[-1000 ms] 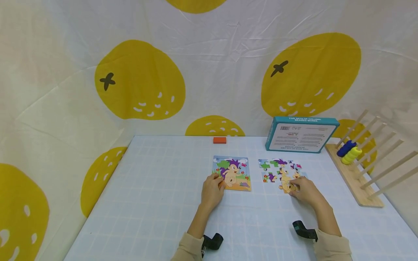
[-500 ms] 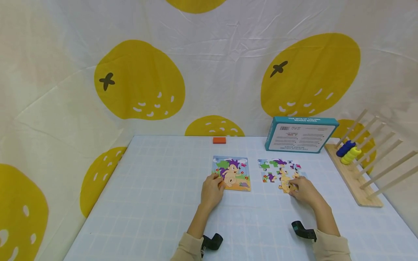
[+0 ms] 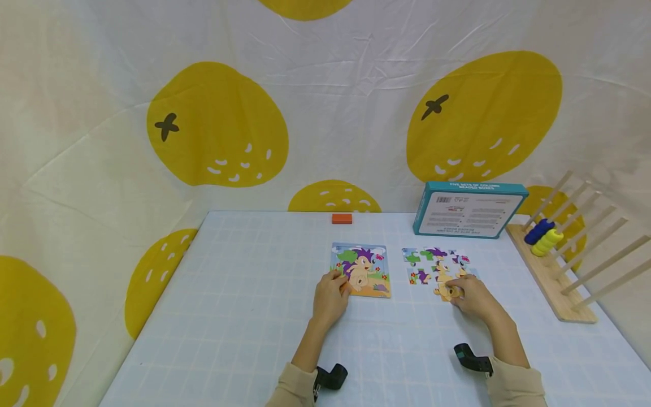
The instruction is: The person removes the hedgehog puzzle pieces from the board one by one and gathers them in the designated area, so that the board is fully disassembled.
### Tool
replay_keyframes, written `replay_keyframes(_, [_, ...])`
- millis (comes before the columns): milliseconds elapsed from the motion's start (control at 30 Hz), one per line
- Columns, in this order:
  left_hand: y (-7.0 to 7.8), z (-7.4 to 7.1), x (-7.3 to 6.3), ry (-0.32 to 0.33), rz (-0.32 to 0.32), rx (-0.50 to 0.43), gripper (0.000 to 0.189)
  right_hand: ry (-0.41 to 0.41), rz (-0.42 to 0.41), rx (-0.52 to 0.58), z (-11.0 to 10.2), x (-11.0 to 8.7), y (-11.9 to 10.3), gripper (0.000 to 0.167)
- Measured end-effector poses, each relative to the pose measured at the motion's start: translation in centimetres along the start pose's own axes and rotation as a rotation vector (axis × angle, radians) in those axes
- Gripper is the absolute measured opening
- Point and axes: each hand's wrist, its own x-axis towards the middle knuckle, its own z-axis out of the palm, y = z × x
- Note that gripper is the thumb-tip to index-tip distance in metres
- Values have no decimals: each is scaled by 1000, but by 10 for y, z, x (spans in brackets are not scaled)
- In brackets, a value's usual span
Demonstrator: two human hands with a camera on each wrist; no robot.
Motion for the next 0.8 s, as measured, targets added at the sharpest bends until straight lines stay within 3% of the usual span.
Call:
replay_keyframes(467, [1, -1, 0, -6, -15, 3, 25, -33, 51, 36, -1, -1, -2, 30])
replay_keyframes(800, [1, -1, -1, 17, 3, 1, 24, -26, 3, 21, -1, -1, -1, 23])
